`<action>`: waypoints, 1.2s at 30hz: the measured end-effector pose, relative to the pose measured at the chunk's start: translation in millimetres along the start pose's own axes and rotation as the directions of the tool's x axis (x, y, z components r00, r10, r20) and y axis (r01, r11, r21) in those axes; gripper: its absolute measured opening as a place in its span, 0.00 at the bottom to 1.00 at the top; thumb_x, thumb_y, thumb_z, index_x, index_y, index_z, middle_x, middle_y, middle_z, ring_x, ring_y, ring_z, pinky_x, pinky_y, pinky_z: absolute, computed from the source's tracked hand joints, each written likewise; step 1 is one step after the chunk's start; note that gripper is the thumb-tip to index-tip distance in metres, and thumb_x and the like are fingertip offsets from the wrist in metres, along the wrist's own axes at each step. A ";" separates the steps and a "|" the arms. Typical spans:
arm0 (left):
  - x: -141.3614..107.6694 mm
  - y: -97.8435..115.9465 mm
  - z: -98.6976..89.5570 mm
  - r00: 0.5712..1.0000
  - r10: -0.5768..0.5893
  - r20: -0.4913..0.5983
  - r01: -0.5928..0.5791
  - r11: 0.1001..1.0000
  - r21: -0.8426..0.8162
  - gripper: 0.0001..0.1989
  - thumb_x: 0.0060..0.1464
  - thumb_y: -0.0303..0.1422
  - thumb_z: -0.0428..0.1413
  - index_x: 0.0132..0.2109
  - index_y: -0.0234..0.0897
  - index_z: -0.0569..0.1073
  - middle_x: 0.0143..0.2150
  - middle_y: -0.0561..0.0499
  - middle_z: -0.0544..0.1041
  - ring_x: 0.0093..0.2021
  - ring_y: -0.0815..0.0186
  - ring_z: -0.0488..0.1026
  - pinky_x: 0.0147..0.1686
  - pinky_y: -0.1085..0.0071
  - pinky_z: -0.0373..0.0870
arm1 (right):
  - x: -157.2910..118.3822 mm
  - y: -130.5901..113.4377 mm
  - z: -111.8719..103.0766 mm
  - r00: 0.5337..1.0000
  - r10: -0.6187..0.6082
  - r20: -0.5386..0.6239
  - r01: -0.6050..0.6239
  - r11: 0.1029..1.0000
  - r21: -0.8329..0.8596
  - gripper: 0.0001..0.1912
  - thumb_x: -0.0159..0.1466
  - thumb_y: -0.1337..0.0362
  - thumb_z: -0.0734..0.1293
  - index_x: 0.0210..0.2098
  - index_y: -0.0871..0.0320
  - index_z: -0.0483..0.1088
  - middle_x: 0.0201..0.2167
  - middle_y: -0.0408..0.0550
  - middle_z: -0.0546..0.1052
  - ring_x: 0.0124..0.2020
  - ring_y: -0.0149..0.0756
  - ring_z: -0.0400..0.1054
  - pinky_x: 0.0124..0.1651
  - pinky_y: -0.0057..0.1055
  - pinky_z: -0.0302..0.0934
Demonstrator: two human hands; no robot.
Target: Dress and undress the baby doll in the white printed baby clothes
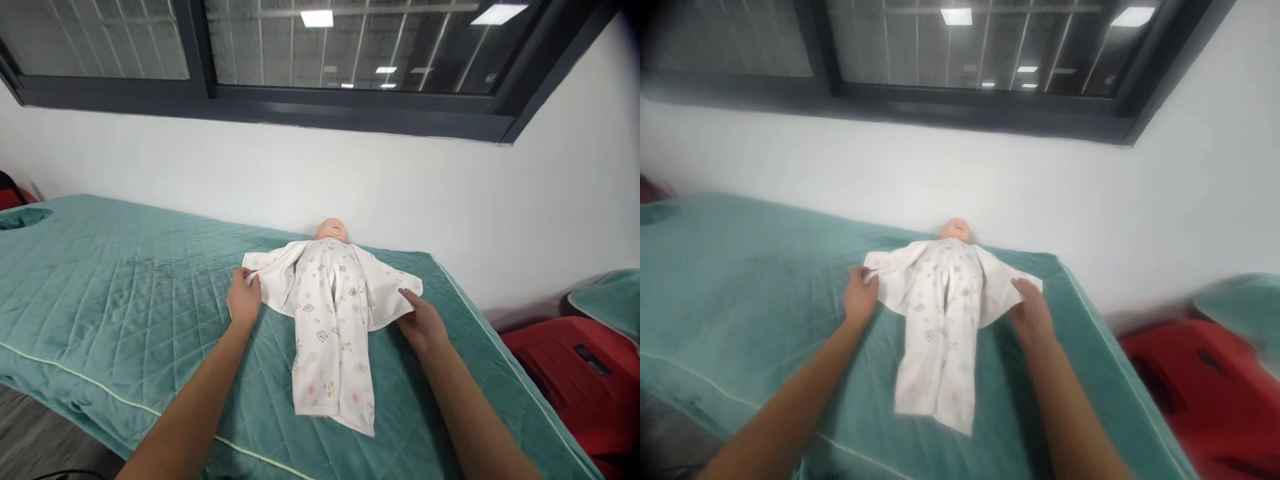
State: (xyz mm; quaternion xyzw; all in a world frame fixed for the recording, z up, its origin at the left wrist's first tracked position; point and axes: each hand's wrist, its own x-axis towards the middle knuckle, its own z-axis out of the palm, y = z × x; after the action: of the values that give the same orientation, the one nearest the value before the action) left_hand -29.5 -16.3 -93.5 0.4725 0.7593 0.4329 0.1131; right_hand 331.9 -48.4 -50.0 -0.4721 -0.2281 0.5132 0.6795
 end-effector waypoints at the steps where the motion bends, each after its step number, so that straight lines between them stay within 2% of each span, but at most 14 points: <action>1: -0.5 0.9 -0.6 1.000 0.001 0.009 -0.001 1.000 -0.012 0.14 0.60 0.37 0.53 0.52 0.41 0.66 0.53 0.46 0.76 0.50 0.54 0.75 0.48 0.61 0.69 | -3.7 -6.0 12.7 0.999 -0.040 -0.019 0.039 0.999 -0.028 0.13 0.49 0.66 0.73 0.34 0.55 0.71 0.33 0.43 0.77 0.35 0.37 0.72 0.38 0.31 0.70; 3: -1.2 2.7 -2.0 1.000 0.000 0.028 0.001 1.000 -0.026 0.15 0.60 0.35 0.53 0.53 0.41 0.66 0.56 0.46 0.75 0.52 0.54 0.74 0.50 0.61 0.68 | -17.6 -20.1 42.6 0.977 -0.211 -0.013 0.207 0.969 -0.132 0.15 0.49 0.64 0.74 0.34 0.54 0.68 0.30 0.41 0.75 0.32 0.35 0.71 0.35 0.31 0.67; 5: -1.3 4.2 -3.2 0.999 -0.005 0.042 0.006 1.000 -0.029 0.16 0.60 0.35 0.53 0.54 0.41 0.66 0.57 0.47 0.75 0.53 0.54 0.74 0.51 0.60 0.68 | -37.1 -31.7 71.8 0.924 -0.298 0.238 0.365 0.871 -0.328 0.14 0.52 0.60 0.73 0.37 0.52 0.68 0.35 0.42 0.77 0.34 0.36 0.71 0.37 0.32 0.66; 6: -1.2 4.7 -3.6 0.999 -0.006 0.048 0.008 0.999 -0.031 0.16 0.60 0.35 0.53 0.55 0.41 0.66 0.57 0.47 0.75 0.54 0.54 0.73 0.52 0.60 0.68 | -47.1 -34.9 83.6 0.876 -0.309 0.371 0.461 0.764 -0.450 0.13 0.53 0.61 0.72 0.37 0.52 0.68 0.37 0.44 0.77 0.34 0.36 0.70 0.38 0.33 0.65; 8: -0.5 5.3 -4.0 0.998 -0.007 0.057 0.009 0.999 -0.038 0.16 0.61 0.37 0.52 0.55 0.41 0.66 0.58 0.46 0.75 0.55 0.54 0.73 0.52 0.61 0.67 | -64.1 -35.1 98.6 0.787 -0.155 0.597 0.591 0.467 -0.658 0.10 0.55 0.63 0.69 0.38 0.52 0.71 0.36 0.43 0.77 0.34 0.36 0.69 0.39 0.33 0.64; 9: -0.1 5.4 -3.9 0.998 -0.009 0.062 0.011 0.999 -0.039 0.16 0.61 0.38 0.52 0.55 0.41 0.67 0.57 0.46 0.75 0.55 0.54 0.73 0.52 0.61 0.67 | -70.2 -32.8 101.8 0.759 -0.064 0.648 0.629 0.334 -0.703 0.10 0.56 0.64 0.67 0.39 0.51 0.72 0.35 0.43 0.77 0.34 0.36 0.69 0.38 0.33 0.63; 10: 0.5 5.5 -3.7 0.998 -0.010 0.067 0.012 0.999 -0.037 0.16 0.61 0.39 0.52 0.54 0.40 0.67 0.57 0.45 0.75 0.54 0.54 0.74 0.52 0.61 0.67 | -74.6 -29.5 102.5 0.744 0.008 0.668 0.648 0.234 -0.725 0.10 0.58 0.64 0.66 0.40 0.51 0.72 0.35 0.43 0.77 0.33 0.36 0.69 0.37 0.33 0.62; 12: 1.6 5.5 -2.9 0.997 -0.012 0.074 0.014 1.000 -0.023 0.15 0.63 0.40 0.50 0.53 0.40 0.69 0.54 0.44 0.77 0.53 0.54 0.74 0.51 0.61 0.67 | -79.3 -23.0 99.7 0.742 0.053 0.668 0.656 0.145 -0.740 0.10 0.61 0.62 0.63 0.41 0.50 0.72 0.34 0.43 0.77 0.33 0.36 0.68 0.36 0.33 0.62; 22: 3.8 4.4 -0.7 0.996 -0.009 0.093 0.005 0.999 0.041 0.17 0.64 0.39 0.49 0.56 0.41 0.69 0.52 0.45 0.78 0.51 0.52 0.75 0.48 0.59 0.68 | -86.0 -24.5 90.2 0.713 -0.091 0.696 0.699 0.004 -0.715 0.11 0.67 0.57 0.60 0.39 0.50 0.73 0.30 0.43 0.77 0.30 0.36 0.69 0.34 0.33 0.60; 25: 3.9 4.2 -0.1 0.994 0.015 0.111 -0.024 0.997 0.080 0.17 0.63 0.39 0.50 0.56 0.41 0.69 0.52 0.45 0.78 0.50 0.52 0.75 0.48 0.60 0.68 | -69.6 -28.6 98.6 0.737 -0.297 0.608 0.657 0.103 -0.746 0.10 0.65 0.57 0.62 0.38 0.52 0.73 0.29 0.43 0.78 0.30 0.37 0.70 0.36 0.34 0.62; 28: 4.9 4.5 1.8 0.991 0.065 0.121 -0.079 0.991 0.110 0.17 0.63 0.38 0.50 0.56 0.41 0.71 0.53 0.46 0.78 0.51 0.53 0.75 0.50 0.60 0.67 | -35.4 -31.4 114.3 0.750 -0.474 0.460 0.633 0.315 -0.707 0.11 0.63 0.56 0.64 0.38 0.55 0.73 0.34 0.47 0.80 0.37 0.40 0.73 0.44 0.38 0.65; 31: 7.0 5.3 4.7 0.990 0.084 0.111 -0.101 0.984 0.150 0.19 0.63 0.39 0.50 0.58 0.42 0.71 0.53 0.45 0.77 0.51 0.52 0.74 0.51 0.58 0.67 | 2.6 -25.5 129.0 0.801 -0.462 0.381 0.575 0.417 -0.704 0.14 0.61 0.56 0.64 0.41 0.56 0.74 0.42 0.51 0.80 0.45 0.44 0.73 0.51 0.42 0.64; 34: 10.3 7.2 8.2 0.987 0.117 0.113 -0.140 0.967 0.213 0.17 0.63 0.39 0.50 0.55 0.43 0.74 0.54 0.45 0.77 0.52 0.53 0.73 0.51 0.59 0.67 | 24.8 -7.3 134.3 0.850 -0.363 0.383 0.510 0.377 -0.774 0.22 0.62 0.53 0.63 0.52 0.56 0.71 0.54 0.55 0.75 0.54 0.49 0.69 0.59 0.48 0.59; 36: 12.8 9.3 10.5 0.981 0.141 0.131 -0.174 0.943 0.284 0.15 0.63 0.38 0.51 0.51 0.42 0.77 0.52 0.45 0.77 0.53 0.52 0.71 0.52 0.59 0.66 | 28.7 6.8 132.4 0.842 -0.307 0.443 0.532 0.339 -0.776 0.26 0.63 0.50 0.62 0.56 0.56 0.69 0.59 0.55 0.72 0.60 0.51 0.64 0.63 0.49 0.55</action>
State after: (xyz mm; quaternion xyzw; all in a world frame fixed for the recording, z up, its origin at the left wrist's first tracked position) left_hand -24.4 1.6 -89.7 0.5661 0.7677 0.2963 0.0478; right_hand 234.0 31.9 -1.3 -0.6166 -0.6449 0.1750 0.4162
